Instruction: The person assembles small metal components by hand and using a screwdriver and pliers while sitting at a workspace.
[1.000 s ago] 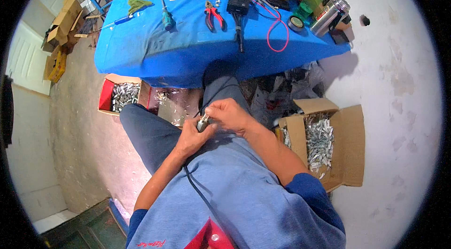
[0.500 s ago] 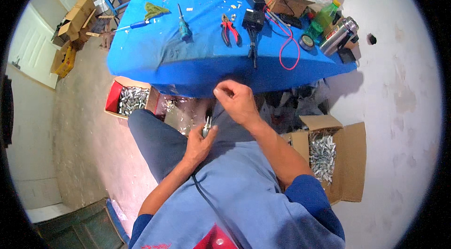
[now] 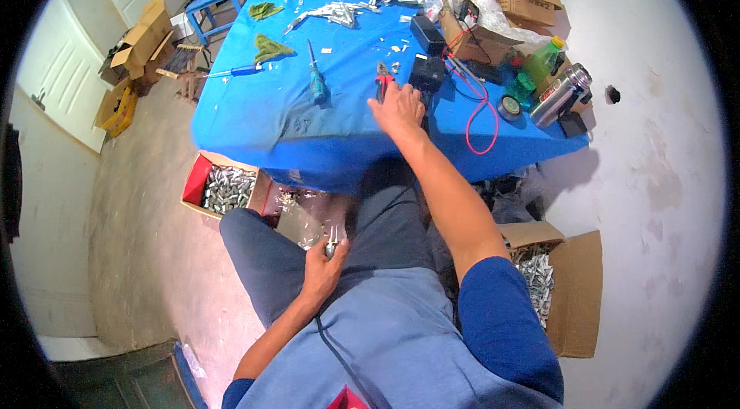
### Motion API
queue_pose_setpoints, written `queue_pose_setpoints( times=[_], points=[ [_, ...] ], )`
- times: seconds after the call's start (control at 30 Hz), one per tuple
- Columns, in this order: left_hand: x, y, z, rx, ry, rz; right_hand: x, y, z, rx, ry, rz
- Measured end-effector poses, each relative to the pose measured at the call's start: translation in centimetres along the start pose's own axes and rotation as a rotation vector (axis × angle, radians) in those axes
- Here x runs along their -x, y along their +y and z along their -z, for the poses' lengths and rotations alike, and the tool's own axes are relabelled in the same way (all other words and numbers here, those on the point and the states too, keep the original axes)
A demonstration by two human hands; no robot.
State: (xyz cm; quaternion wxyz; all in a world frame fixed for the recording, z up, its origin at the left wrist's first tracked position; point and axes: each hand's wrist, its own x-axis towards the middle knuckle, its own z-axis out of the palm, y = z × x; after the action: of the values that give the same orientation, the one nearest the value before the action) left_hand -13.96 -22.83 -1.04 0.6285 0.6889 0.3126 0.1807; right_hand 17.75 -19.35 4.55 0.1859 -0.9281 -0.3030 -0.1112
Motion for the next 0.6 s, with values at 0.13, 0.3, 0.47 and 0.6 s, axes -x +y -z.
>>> queue_pose_setpoints(
  times=[0.13, 0.3, 0.47, 0.6],
  points=[
    [0.0, -0.2, 0.2, -0.082, -0.002, 0.011, -1.3, 0.6, -1.2, 0.028, -0.084, -0.008],
    [-0.3, -1.1, 0.1, -0.094, 0.059, -0.039, -2.9, 3.9, 0.8, -0.944, -0.448, -0.320],
    [-0.2, -1.8, 0.5, -0.094, 0.071, -0.004, 10.3, 3.5, 7.9, -1.915, -0.507, -0.261],
    [0.0, -1.1, 0.2, -0.097, 0.055, -0.036, 19.2, 3.9, 9.8, -2.138, -0.752, -0.214]
  ],
)
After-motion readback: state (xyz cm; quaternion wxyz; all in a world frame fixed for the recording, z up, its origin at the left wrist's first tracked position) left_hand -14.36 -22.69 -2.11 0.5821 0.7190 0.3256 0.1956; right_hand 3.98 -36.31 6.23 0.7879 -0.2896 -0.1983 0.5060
